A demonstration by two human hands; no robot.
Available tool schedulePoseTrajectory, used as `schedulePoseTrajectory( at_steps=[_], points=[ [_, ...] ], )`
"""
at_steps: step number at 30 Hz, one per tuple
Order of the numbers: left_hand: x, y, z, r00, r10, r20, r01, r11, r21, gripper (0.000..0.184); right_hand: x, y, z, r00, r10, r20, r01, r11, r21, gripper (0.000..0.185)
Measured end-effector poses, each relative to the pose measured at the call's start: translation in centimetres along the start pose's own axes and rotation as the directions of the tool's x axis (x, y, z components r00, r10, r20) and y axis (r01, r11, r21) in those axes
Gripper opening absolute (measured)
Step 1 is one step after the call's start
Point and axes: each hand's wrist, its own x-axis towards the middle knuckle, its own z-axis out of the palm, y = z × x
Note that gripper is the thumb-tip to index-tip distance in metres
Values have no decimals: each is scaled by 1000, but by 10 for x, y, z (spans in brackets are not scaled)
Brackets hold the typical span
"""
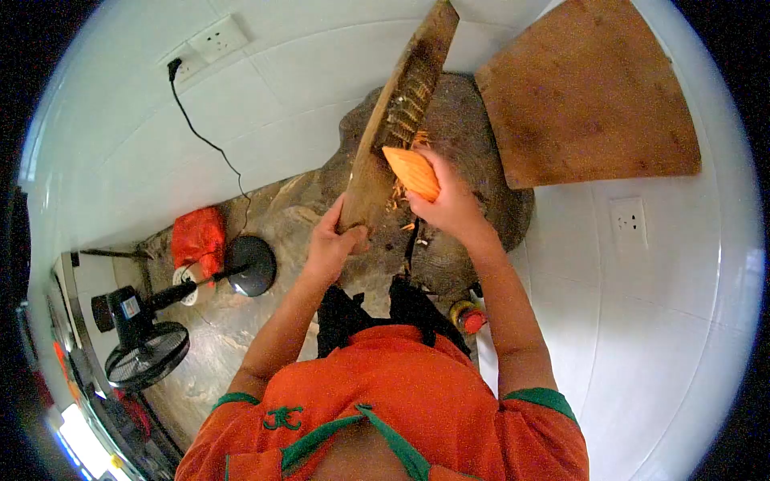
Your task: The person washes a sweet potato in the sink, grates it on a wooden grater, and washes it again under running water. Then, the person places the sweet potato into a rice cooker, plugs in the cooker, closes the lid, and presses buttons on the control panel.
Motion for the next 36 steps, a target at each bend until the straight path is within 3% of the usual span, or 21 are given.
schedulePoseTrajectory(
  at_steps=[5,8,11,14,17,20,22,25,26,27,29,31,33,36],
  points=[
    [5,2,6,999,-25,48,26,1000,-13,62,1,9,-1,998,-64,9,63,997,49,54],
    [5,7,14,998,-64,17,64,998,5,62,2,19,-1,978,-200,-63,200,980,-11,53],
    [14,-7,10,998,39,45,-42,997,62,61,5,25,-7,976,-215,-33,215,977,5,55],
    [13,-4,13,999,47,15,-49,993,105,59,4,18,-19,991,-108,80,111,993,-35,55],
    [17,-12,7,961,275,23,-259,866,427,57,-1,24,-20,998,-28,62,29,999,-20,55],
    [10,0,-3,935,355,25,-268,657,705,55,-8,40,-16,999,-4,-39,4,1000,-1,53],
    [-3,-3,-17,912,408,-49,-254,653,714,52,-11,60,-13,994,3,-112,-7,999,-31,51],
    [-48,-15,-59,862,484,-150,-211,611,763,49,-17,79,-11,978,88,-191,-82,996,41,47],
    [-71,-19,-78,843,508,-175,-195,592,782,48,-20,88,-13,962,159,-221,-155,987,32,52],
    [-96,-20,-99,843,500,-198,-135,553,822,46,-23,65,-16,927,337,-163,-308,934,180,46],
    [-151,-28,-135,824,451,-343,-53,663,746,47,-30,75,-15,885,428,-182,-359,878,316,45],
    [-202,-25,-160,819,372,-437,125,629,767,50,-36,75,-12,851,490,-189,-384,826,413,43],
    [-230,-19,-169,819,355,-451,169,602,781,53,-38,71,-7,854,499,-148,-390,801,455,42],
    [-241,-18,-178,801,207,-561,431,449,782,50,-34,65,4,853,510,-109,-380,751,540,38]
  ],
)
